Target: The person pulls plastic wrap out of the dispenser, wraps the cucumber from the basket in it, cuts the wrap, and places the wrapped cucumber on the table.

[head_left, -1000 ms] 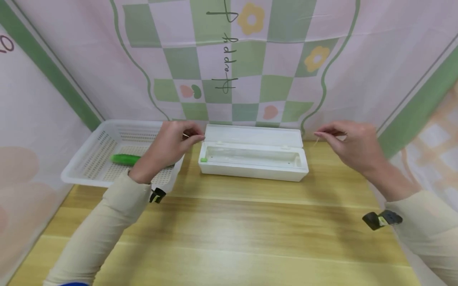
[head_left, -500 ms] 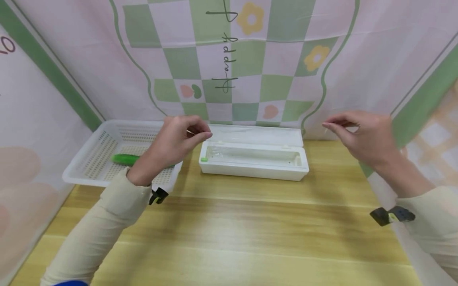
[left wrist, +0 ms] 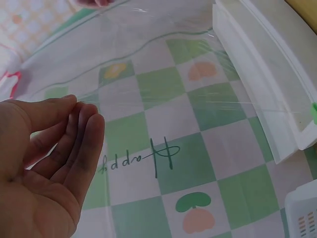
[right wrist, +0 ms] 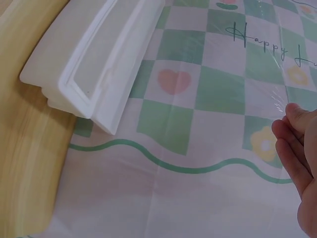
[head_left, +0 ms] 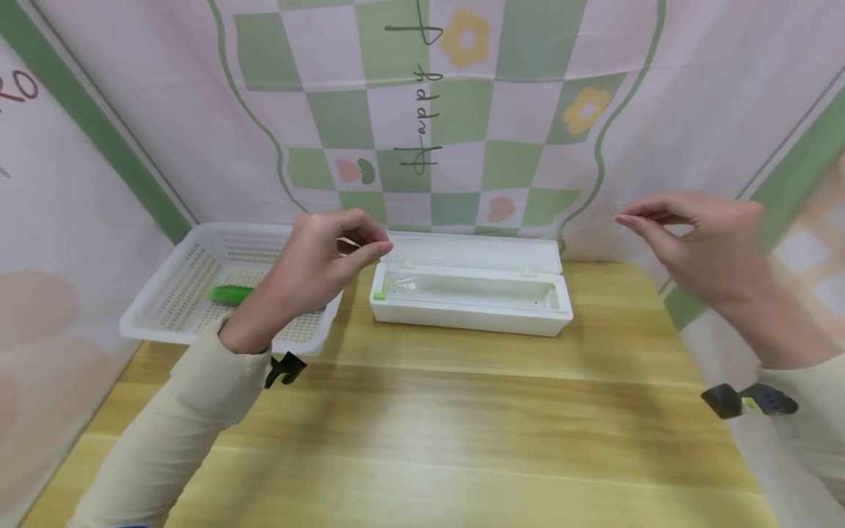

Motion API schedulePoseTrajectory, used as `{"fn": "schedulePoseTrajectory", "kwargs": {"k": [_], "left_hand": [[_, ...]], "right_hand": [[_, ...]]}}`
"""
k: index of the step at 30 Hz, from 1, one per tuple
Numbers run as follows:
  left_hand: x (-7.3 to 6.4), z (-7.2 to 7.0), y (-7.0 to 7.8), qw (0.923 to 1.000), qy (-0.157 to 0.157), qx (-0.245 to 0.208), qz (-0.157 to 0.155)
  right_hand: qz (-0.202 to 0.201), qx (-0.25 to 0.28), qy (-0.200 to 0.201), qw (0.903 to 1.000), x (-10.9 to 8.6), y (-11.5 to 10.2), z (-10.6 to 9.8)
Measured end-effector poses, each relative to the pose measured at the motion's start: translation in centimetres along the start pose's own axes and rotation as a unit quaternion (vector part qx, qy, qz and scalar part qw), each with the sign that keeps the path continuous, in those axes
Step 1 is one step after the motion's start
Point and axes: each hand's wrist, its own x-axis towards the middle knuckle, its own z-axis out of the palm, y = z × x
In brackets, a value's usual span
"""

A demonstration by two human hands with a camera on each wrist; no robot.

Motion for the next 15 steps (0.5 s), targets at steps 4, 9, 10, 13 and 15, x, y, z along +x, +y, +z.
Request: {"fn": "schedulePoseTrajectory", "kwargs": {"k": [4, 9, 10, 13, 15], "left_hand": [[-0.4, -0.3, 0.7, 0.9998, 0.01, -0.018, 0.005], [-1.0, -1.0, 1.7, 0.9993, 0.017, -0.029, 0.017], [-1.1, -1.1, 1.8, 0.9992, 0.019, -0.029, 0.02], [-1.4, -1.6, 2.1, 0.9988, 0.025, -0.029, 0.03], [-1.5, -1.9, 2.3, 0.9986, 0.028, -0.031, 0.033]], "right_hand": [[0.005, -0.013, -0.002, 0.9999, 0.2, -0.3, -1.1], [0.003, -0.026, 0.011, 0.9996, 0.4, -0.7, -2.2], [0.003, -0.028, 0.012, 0.9995, 0.5, -0.8, -2.4], [0.003, -0.03, 0.013, 0.9995, 0.8, -1.4, -2.9], [0.006, -0.03, 0.01, 0.9995, 0.9, -1.8, -3.3]]}}
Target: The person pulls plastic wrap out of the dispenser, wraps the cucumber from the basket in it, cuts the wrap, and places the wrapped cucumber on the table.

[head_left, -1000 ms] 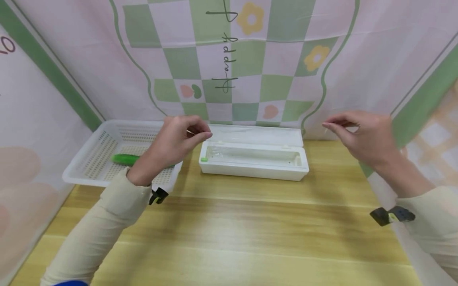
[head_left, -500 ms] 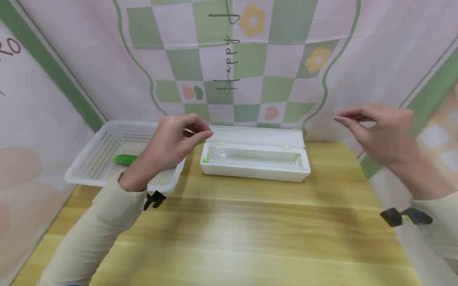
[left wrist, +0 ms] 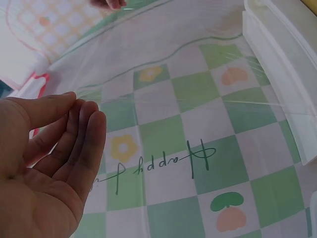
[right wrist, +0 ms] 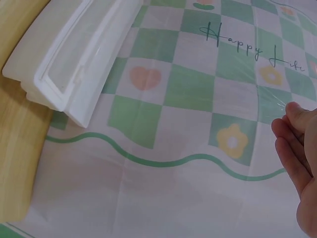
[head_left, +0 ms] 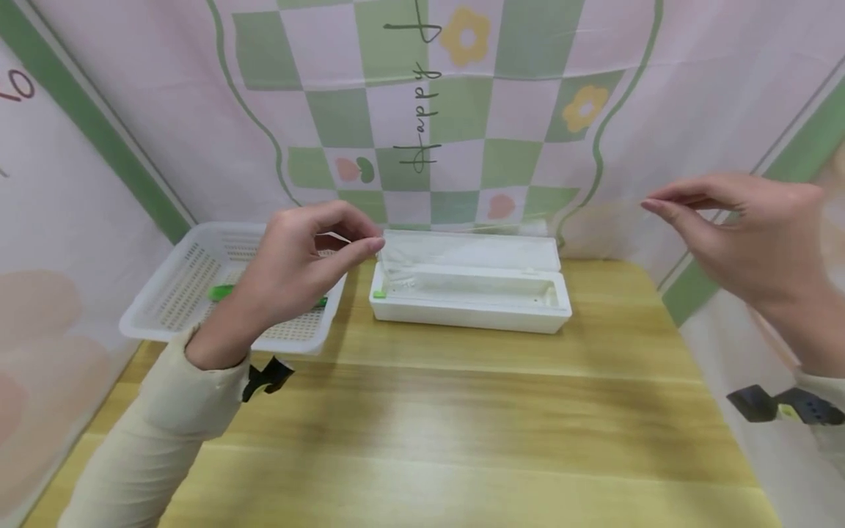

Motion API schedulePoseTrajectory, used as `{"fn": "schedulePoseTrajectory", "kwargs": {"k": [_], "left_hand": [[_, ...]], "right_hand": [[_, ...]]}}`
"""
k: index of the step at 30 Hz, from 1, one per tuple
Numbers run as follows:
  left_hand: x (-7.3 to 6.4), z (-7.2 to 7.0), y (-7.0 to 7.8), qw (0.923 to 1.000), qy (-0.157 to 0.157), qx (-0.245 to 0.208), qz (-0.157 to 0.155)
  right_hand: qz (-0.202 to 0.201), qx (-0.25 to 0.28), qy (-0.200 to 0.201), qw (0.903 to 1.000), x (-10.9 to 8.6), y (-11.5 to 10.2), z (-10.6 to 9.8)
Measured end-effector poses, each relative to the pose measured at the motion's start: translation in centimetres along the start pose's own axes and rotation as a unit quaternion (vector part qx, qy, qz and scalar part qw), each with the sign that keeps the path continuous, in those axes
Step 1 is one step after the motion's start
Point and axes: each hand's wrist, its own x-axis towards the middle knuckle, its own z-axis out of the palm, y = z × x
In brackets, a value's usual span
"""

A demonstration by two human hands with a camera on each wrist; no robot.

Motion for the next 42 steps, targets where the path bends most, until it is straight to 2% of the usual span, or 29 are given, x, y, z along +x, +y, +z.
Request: {"fn": "schedulePoseTrajectory", "kwargs": {"k": [4, 8, 11, 15, 18, 22, 24, 26, 29, 33, 36, 37, 39, 42], "left_hand": [[-0.2, -0.6, 0.5, 1.0, 0.003, -0.003, 0.006], [-0.6, -1.0, 0.9, 0.9999, 0.004, 0.0, 0.014], [-1.0, -1.3, 1.1, 0.9997, 0.001, -0.007, 0.025], [-2.0, -1.6, 1.3, 0.9969, -0.022, -0.032, 0.068], [-2.9, -1.8, 1.3, 0.9917, -0.051, -0.045, 0.109], [-4.0, -2.1, 1.3, 0.9834, -0.094, -0.048, 0.148], [-4.5, -2.1, 1.2, 0.9778, -0.113, -0.043, 0.172], [-5.1, -2.2, 1.1, 0.9713, -0.134, -0.039, 0.193], [-5.9, -2.2, 1.0, 0.9615, -0.172, -0.039, 0.211], [-6.9, -2.1, 0.7, 0.9494, -0.221, -0.036, 0.22], [-7.7, -1.8, 0.4, 0.942, -0.246, -0.029, 0.227], [-8.0, -1.8, 0.3, 0.9396, -0.253, -0.029, 0.228], [-8.7, -1.6, 0.0, 0.937, -0.271, -0.036, 0.218], [-9.7, -1.0, -0.6, 0.9282, -0.299, -0.052, 0.216]], "right_hand": [[0.002, 0.006, 0.011, 0.9999, 0.2, -0.9, -0.6], [0.001, 0.036, 0.043, 0.9984, 0.4, -1.6, -0.9], [0.002, 0.062, 0.044, 0.9971, 0.4, -1.9, -1.3], [0.005, 0.13, 0.02, 0.9912, -0.2, -2.0, -2.2], [0.01, 0.176, -0.01, 0.9843, -0.9, -1.9, -3.0], [-0.006, 0.189, -0.069, 0.9796, -2.1, -1.7, -4.1], [-0.02, 0.219, -0.094, 0.9708, -2.8, -1.8, -4.5], [-0.027, 0.264, -0.117, 0.9571, -3.3, -2.0, -4.7], [-0.037, 0.363, -0.14, 0.9204, -4.1, -2.6, -4.8], [-0.077, 0.41, -0.168, 0.8931, -4.9, -3.7, -4.6], [-0.109, 0.39, -0.194, 0.8935, -5.6, -4.7, -4.5], [-0.118, 0.401, -0.201, 0.8861, -5.9, -5.0, -4.4], [-0.133, 0.404, -0.218, 0.8784, -6.6, -5.6, -4.2], [-0.148, 0.394, -0.239, 0.8751, -7.7, -6.3, -3.8]]}}
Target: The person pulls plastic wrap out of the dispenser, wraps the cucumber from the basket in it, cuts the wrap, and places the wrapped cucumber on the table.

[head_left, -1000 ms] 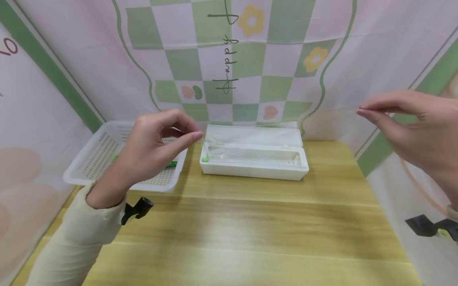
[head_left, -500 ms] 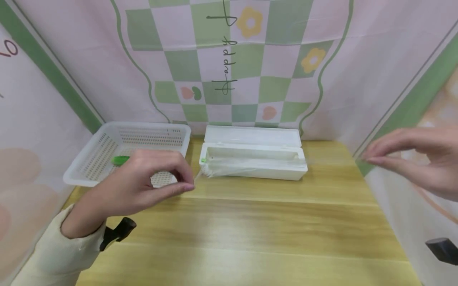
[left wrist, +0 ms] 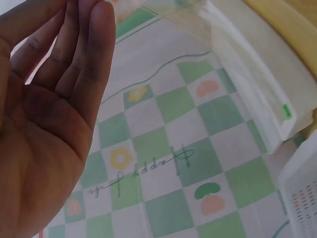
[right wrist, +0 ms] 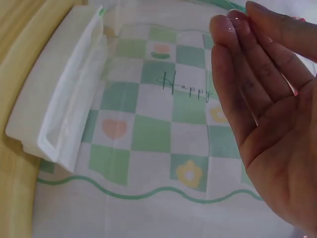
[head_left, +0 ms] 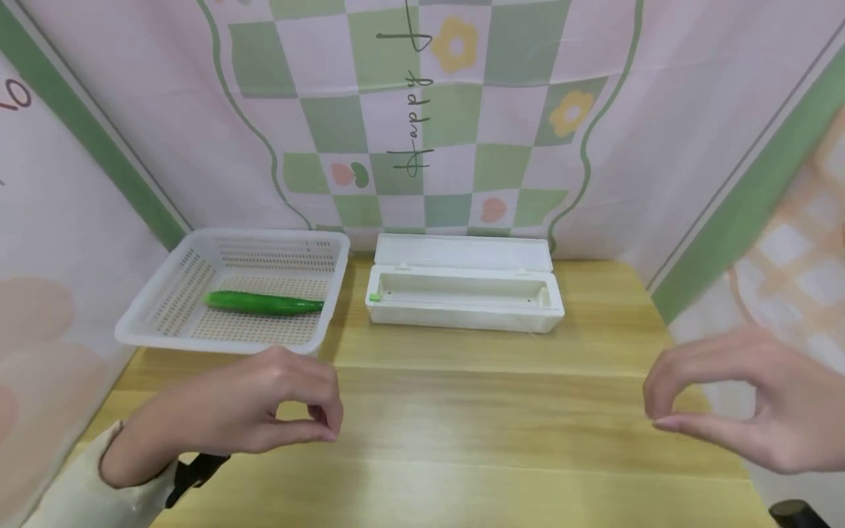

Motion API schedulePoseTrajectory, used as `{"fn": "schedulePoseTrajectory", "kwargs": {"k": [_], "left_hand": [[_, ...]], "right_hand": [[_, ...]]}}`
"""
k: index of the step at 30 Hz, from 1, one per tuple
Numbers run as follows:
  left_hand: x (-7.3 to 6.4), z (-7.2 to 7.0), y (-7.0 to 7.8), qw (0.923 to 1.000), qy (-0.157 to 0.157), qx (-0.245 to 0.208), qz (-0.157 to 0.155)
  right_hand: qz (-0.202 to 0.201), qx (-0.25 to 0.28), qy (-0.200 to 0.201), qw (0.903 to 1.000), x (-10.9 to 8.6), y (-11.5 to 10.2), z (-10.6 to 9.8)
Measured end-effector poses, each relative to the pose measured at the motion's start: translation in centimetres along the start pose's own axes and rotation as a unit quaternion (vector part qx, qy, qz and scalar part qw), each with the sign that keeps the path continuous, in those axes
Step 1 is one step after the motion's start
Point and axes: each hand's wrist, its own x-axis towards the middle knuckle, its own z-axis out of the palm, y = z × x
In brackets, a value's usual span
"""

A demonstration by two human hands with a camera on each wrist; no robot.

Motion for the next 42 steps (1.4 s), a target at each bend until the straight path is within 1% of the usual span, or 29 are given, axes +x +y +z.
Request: {"fn": "schedulePoseTrajectory", "kwargs": {"k": [2, 6, 7, 9, 12, 14, 16, 18, 21, 23, 26, 29, 32, 34, 35, 38, 42], "left_hand": [[-0.3, 0.8, -0.3, 0.9996, -0.026, -0.013, -0.007], [-0.8, 2.4, -0.9, 0.9969, -0.074, -0.023, -0.015], [-0.9, 2.9, -1.2, 0.9959, -0.087, -0.021, -0.018], [-1.1, 3.9, -1.6, 0.9933, -0.107, -0.027, -0.033], [-1.4, 5.6, -2.6, 0.9891, -0.137, -0.03, -0.046], [-1.8, 6.9, -3.3, 0.9871, -0.149, -0.023, -0.054], [-2.1, 8.2, -4.1, 0.9863, -0.154, -0.007, -0.058], [-2.2, 9.5, -4.8, 0.9847, -0.16, 0.009, -0.069], [-2.3, 11.3, -5.6, 0.98, -0.173, 0.029, -0.094], [-2.3, 12.4, -6.0, 0.9761, -0.182, 0.04, -0.111], [-2.3, 13.6, -6.4, 0.9705, -0.191, 0.06, -0.134], [-2.4, 14.3, -6.7, 0.964, -0.198, 0.072, -0.162], [-2.3, 14.8, -6.8, 0.956, -0.208, 0.072, -0.194], [-2.3, 15.0, -6.8, 0.952, -0.211, 0.07, -0.21], [-2.3, 15.1, -6.8, 0.9509, -0.212, 0.074, -0.213], [-2.5, 15.1, -6.6, 0.9511, -0.209, 0.088, -0.21], [-2.7, 14.9, -6.4, 0.957, -0.193, 0.104, -0.19]], "right_hand": [[0.007, -0.001, -0.017, 0.9998, -0.5, -0.1, 0.8], [0.039, -0.009, -0.057, 0.9976, -1.5, 0.0, 2.7], [0.046, -0.005, -0.065, 0.9968, -1.8, 0.0, 3.3], [0.061, 0.003, -0.078, 0.9951, -2.2, 0.2, 4.5], [0.085, 0.014, -0.096, 0.9917, -2.8, 0.5, 6.3], [0.1, 0.029, -0.11, 0.9885, -3.2, 1.0, 7.5], [0.127, 0.039, -0.127, 0.9829, -3.7, 1.5, 8.7], [0.152, 0.049, -0.145, 0.9764, -4.3, 2.0, 10.0], [0.181, 0.048, -0.164, 0.9685, -4.9, 2.7, 11.9], [0.188, 0.038, -0.172, 0.9663, -5.2, 3.1, 13.0], [0.2, 0.025, -0.182, 0.9625, -5.6, 3.7, 14.2], [0.213, 0.02, -0.191, 0.9579, -5.8, 4.1, 15.1], [0.223, 0.019, -0.196, 0.9546, -6.0, 4.4, 15.6], [0.227, 0.015, -0.199, 0.9532, -6.1, 4.6, 15.9], [0.229, 0.013, -0.202, 0.9523, -6.2, 4.7, 16.0], [0.233, 0.011, -0.208, 0.95, -6.4, 5.0, 16.4], [0.238, 0.017, -0.214, 0.9472, -6.7, 5.4, 16.6]]}}
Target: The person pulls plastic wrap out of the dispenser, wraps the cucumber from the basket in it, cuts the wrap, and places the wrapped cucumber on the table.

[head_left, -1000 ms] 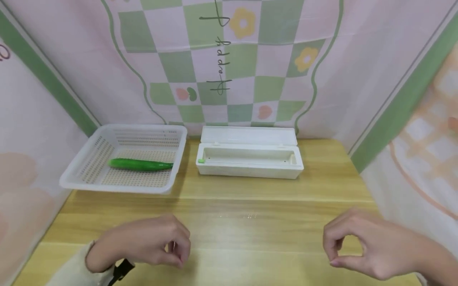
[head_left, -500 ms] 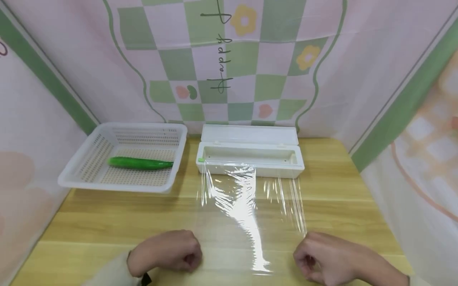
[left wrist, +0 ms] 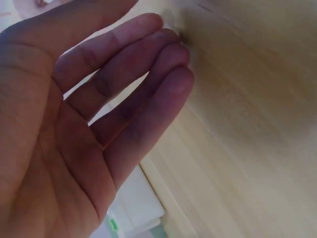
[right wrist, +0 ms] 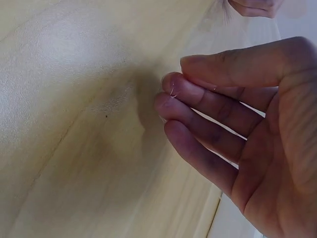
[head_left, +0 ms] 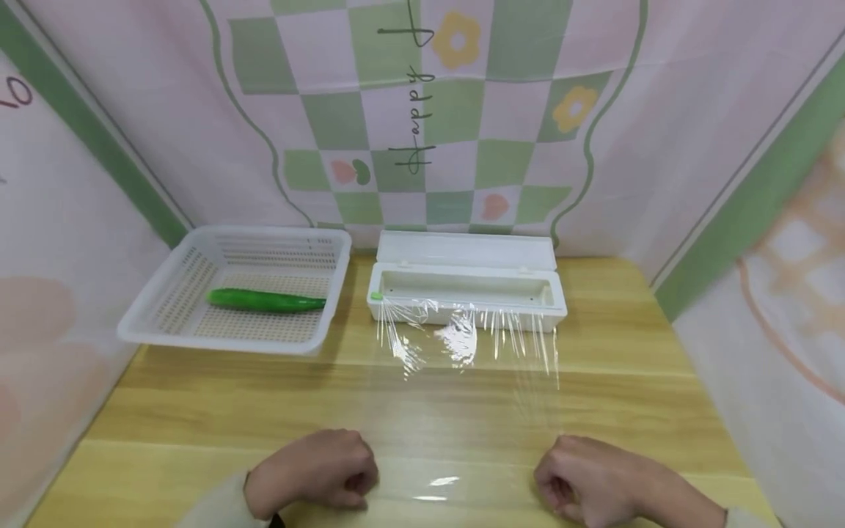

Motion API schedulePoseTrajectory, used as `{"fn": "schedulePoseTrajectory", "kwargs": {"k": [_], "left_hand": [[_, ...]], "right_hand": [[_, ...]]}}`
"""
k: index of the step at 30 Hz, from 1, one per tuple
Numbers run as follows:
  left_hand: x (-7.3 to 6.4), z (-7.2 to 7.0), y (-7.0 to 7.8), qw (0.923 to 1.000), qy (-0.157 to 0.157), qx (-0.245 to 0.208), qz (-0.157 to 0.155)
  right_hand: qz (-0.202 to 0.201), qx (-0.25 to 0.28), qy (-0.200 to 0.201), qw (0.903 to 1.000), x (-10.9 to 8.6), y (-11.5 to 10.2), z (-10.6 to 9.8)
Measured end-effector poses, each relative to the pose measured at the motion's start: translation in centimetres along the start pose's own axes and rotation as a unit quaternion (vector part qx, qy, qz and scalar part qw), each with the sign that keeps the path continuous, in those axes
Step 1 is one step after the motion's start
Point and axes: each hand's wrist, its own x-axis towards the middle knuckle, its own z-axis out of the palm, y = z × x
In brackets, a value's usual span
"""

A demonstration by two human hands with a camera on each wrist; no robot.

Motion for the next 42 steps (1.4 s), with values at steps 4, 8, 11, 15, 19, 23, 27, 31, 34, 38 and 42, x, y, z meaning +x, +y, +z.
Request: {"fn": "schedulePoseTrajectory", "kwargs": {"k": [4, 8, 11, 15, 19, 23, 27, 31, 34, 38, 42], "left_hand": [[-0.2, 0.2, -0.1, 0.9994, 0.034, 0.008, 0.003], [-0.2, 0.7, 0.0, 0.9971, 0.071, 0.028, -0.008], [-0.2, 1.0, 0.0, 0.9952, 0.086, 0.04, -0.024], [-0.3, 1.2, 0.1, 0.9932, 0.096, 0.053, -0.039], [-0.4, 1.4, 0.2, 0.9906, 0.108, 0.067, -0.05], [-0.5, 1.4, 0.4, 0.9893, 0.105, 0.076, -0.067], [-0.6, 1.7, 0.7, 0.9888, 0.102, 0.073, -0.081], [-0.7, 2.2, 0.9, 0.9886, 0.102, 0.067, -0.088], [-0.6, 2.3, 1.0, 0.9887, 0.1, 0.064, -0.091], [-0.6, 2.0, 1.1, 0.9882, 0.102, 0.067, -0.093], [-0.6, 1.8, 1.2, 0.9885, 0.099, 0.06, -0.097]], "right_hand": [[-0.008, -0.011, 0.006, 0.9999, 0.1, 0.3, 0.3], [-0.03, -0.027, 0.026, 0.9989, 0.3, 0.6, 0.8], [-0.041, -0.036, 0.04, 0.9977, 0.5, 0.7, 1.3], [-0.033, -0.046, 0.041, 0.9975, 0.6, 0.6, 1.7], [-0.022, -0.061, 0.04, 0.9971, 0.7, 0.3, 1.7], [-0.012, -0.048, 0.031, 0.9983, 0.7, 0.0, 1.5], [0.011, -0.017, 0.01, 0.9997, 0.6, -0.3, 1.2], [0.025, -0.016, 0.001, 0.9995, 0.3, -0.5, 1.2], [0.026, -0.028, -0.004, 0.9993, 0.4, -0.7, 1.2], [0.012, -0.075, 0.004, 0.9971, 0.5, -1.0, 1.0], [0.006, -0.094, 0.012, 0.9955, 0.5, -1.4, 0.9]]}}
